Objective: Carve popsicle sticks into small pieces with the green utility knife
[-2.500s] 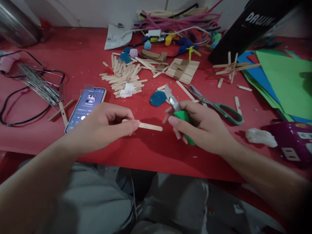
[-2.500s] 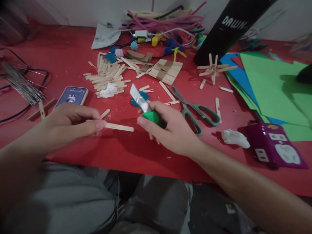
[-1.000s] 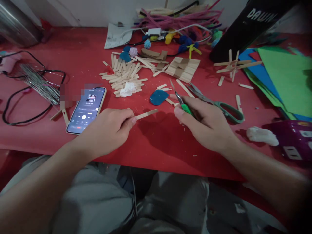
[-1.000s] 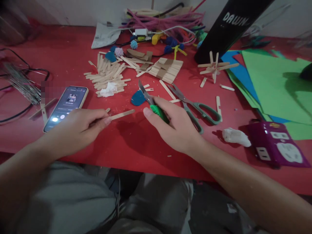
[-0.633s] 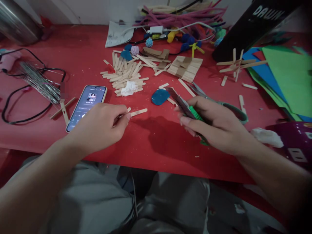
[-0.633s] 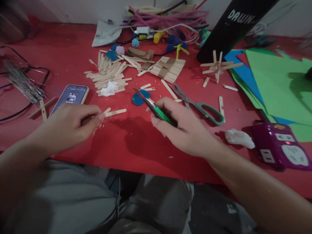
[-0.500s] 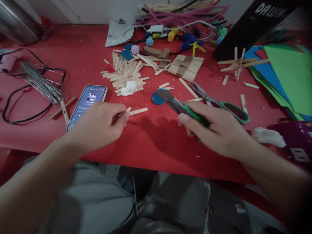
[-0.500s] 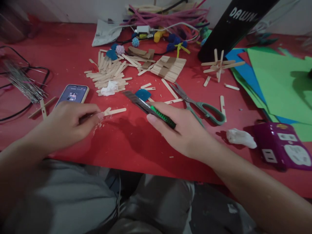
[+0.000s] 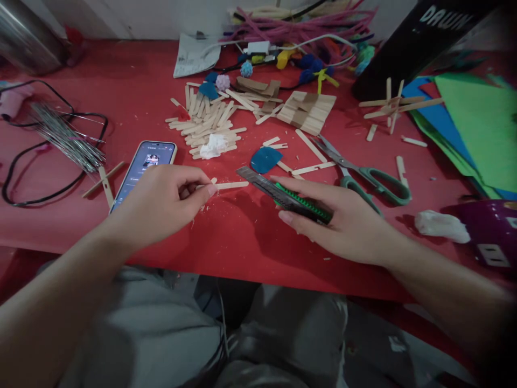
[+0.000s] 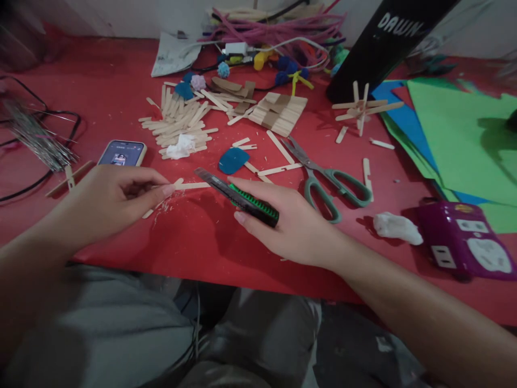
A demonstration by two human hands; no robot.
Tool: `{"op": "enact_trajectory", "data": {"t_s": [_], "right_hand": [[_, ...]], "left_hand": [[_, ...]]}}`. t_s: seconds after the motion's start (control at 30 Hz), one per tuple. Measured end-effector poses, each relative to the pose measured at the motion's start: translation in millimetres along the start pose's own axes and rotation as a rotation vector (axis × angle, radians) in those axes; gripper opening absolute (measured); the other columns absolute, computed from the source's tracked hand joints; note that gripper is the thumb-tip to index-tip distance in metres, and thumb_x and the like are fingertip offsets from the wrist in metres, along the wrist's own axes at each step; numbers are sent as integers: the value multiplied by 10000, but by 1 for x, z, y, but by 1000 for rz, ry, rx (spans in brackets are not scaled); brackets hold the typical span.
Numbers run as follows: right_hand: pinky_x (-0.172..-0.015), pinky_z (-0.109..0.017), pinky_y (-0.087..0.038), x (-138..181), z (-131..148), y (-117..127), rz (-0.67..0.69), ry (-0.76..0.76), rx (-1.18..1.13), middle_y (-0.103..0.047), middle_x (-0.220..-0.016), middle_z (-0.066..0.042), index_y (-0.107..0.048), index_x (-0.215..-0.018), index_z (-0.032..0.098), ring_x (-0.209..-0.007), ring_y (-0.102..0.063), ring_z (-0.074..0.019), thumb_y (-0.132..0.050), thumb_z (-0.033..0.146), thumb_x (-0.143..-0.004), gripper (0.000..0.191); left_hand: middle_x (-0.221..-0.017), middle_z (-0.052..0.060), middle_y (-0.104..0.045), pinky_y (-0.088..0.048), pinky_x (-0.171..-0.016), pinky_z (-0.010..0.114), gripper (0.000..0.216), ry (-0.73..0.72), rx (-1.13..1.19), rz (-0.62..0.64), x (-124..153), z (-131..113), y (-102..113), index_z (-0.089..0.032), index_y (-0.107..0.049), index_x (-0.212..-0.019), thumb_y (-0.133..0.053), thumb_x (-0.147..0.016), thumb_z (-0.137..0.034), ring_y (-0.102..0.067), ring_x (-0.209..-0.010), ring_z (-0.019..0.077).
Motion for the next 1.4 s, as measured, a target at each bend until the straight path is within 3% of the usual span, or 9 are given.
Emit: {"op": "enact_trajectory", "data": {"t_s": [0.1,0.33,0.53,0.8,1.13,1.4], "right_hand": [[-860,-371,-575,0,-1,-1,-1,27,10,-732,-1126,-87,-576,-1383,216,-996,-706,-250,-619,297,-892,499],[-717,-336,-600,1,-2,-3,7,-63,-77,-741,-809,-50,-541,-1427,211,-767,-728,-205,-546,276,-944,487],[-811,-356,-599,3,3,-7,15,-41,-96,-764,-922,-59,-599,-1375,231,-888,-730,-216,-524,274,-950,434],[-914,-347,-567,3,5,-15,6,1,-92,-772,-998,-58,-582,-1395,235,-892,-735,-189,-530,251,-942,457],[-880,-308,-575,4,6,-17,-9,31,-71,-753,-1129,-64,-568,-1404,212,-959,-730,-190,-520,244,-950,458],[-809,-290,-583,5,9,-17,3,43,-37,-763,-1071,-56,-550,-1418,201,-872,-722,-176,-502,226,-953,469]], "left_hand": [[-596,0,-579,-321,-543,280,276,7,-28,-31,1,-1,3,-213,-634,-693,-530,-863,-404,-476,-562,125],[-517,-23,-417,-252,-536,293,307,-54,-219,-76,1,-6,4,-203,-489,-610,-476,-882,-345,-330,-491,105],[-514,-25,-410,-266,-542,285,300,-57,-232,-78,2,-5,4,-200,-520,-604,-483,-865,-343,-328,-492,101],[-498,-21,-379,-259,-543,294,315,-37,-163,-84,1,-4,3,-200,-581,-593,-490,-853,-353,-326,-507,108],[-513,-20,-408,-266,-524,280,302,-9,-128,-45,0,-5,1,-188,-629,-637,-479,-836,-359,-347,-517,103],[-549,-10,-470,-277,-532,271,255,39,-59,-28,-1,-3,0,-181,-639,-655,-506,-814,-329,-396,-543,106]]}}
Point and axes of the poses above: each hand's wrist, its own x-axis away from the middle knuckle, its own y-axis out of the back of the hand, z = x × y, the point moved 3 cm from there along -x, towards the middle knuckle
